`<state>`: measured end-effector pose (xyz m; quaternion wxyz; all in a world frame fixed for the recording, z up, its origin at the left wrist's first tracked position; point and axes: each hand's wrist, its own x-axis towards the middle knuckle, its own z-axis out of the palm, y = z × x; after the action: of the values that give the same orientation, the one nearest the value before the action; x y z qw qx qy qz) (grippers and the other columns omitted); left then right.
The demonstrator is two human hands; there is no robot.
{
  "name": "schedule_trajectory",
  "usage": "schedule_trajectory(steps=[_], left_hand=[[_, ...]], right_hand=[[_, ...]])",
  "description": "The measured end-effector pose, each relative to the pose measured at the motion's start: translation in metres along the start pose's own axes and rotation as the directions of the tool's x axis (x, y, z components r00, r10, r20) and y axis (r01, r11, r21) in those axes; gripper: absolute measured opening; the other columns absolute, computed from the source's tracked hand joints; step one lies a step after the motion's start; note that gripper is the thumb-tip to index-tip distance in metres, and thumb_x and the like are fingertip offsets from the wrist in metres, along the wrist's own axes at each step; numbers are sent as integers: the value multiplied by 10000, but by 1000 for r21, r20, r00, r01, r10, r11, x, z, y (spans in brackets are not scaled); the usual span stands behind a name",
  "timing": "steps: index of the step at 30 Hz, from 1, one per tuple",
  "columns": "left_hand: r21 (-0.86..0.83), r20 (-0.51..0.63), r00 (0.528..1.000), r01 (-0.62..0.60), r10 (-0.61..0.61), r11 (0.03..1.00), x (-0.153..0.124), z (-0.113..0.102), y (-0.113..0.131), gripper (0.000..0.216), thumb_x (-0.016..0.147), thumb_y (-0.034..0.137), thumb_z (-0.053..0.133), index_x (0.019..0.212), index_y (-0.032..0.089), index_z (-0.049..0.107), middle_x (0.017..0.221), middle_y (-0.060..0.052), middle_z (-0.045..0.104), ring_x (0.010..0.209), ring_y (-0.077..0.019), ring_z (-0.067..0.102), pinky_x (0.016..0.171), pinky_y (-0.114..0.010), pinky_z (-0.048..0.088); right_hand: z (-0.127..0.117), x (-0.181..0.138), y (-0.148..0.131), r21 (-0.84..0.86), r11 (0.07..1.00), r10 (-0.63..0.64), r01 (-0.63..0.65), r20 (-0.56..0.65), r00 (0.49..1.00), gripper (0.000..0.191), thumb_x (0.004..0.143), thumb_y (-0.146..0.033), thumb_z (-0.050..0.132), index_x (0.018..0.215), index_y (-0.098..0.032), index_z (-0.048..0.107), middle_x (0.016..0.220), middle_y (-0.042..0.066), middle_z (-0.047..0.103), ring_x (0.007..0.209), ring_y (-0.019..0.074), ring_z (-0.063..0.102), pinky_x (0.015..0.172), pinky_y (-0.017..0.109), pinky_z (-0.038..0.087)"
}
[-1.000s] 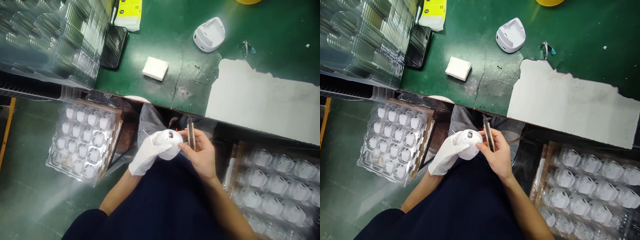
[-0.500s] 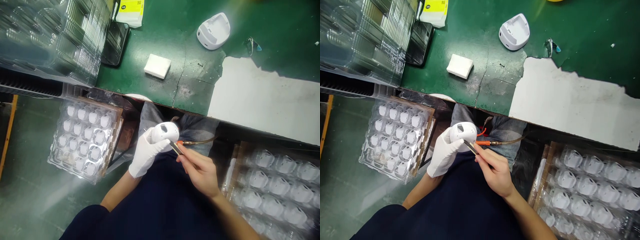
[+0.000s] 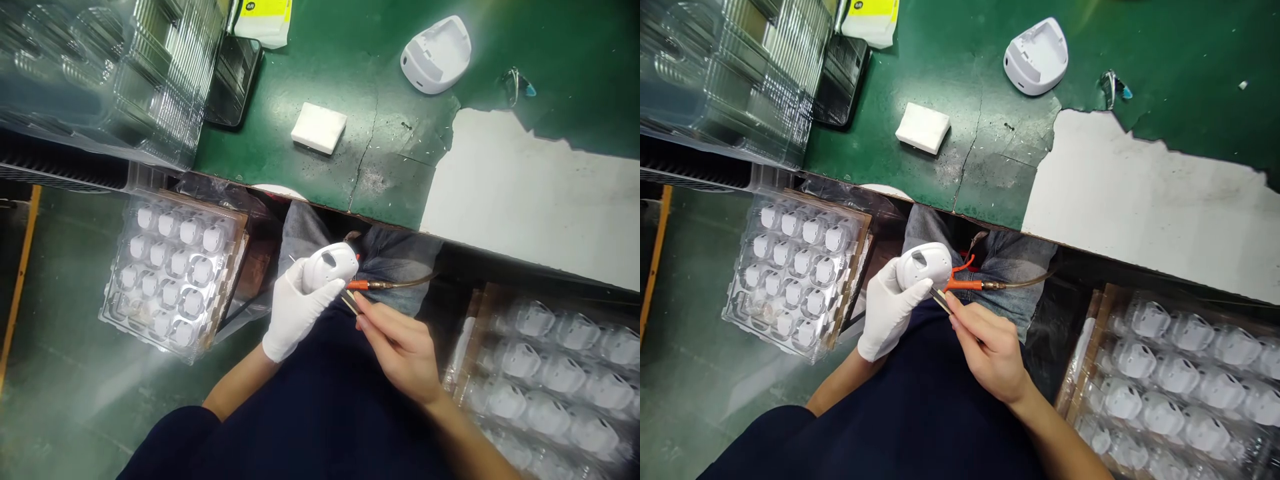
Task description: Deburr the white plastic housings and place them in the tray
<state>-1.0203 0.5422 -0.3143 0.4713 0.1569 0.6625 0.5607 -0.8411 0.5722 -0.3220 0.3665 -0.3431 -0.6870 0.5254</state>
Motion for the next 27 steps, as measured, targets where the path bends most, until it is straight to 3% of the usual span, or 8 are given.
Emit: schedule_trajectory(steps=[5,12,16,27], left_hand=[[34,-12,999,-37,37,999,-2,0,4,355,728,398,994,778,206,700,854,-34,803,813,-219,752,783,-355,638],[112,21,998,-69,67,991,-2,-1,8,303,752,353,954,815,191,706,899,-56,825,827,-225,767,785,-352,657],[148,16,997,-80,79,986,-1,-2,8,317,741,362,954,788,188,692,810,-32,781,755,-197,724,717,-322,633],[176,42,999,-14,6,984,1,-7,2,348,762,418,961,866,173,736,895,-58,788,825,-195,710,755,-305,594]], right_hand=[[-1,-2,0,4,1000,3,-3,22,1000,612,959,33,672,1484,-274,732,770,6,709,639,126,670,605,242,560],[-4,-2,1,-4,1000,-7,7,48,999,653,956,48,668,1503,-304,715,829,8,754,661,119,691,616,233,561],[-4,-2,1,-12,1000,-9,9,47,999,653,958,44,671,1503,-314,714,865,15,787,672,125,711,630,236,576],[-5,-4,5,-43,999,-18,20,50,999,619,970,28,671,1486,-307,734,845,5,786,652,121,698,616,233,564]])
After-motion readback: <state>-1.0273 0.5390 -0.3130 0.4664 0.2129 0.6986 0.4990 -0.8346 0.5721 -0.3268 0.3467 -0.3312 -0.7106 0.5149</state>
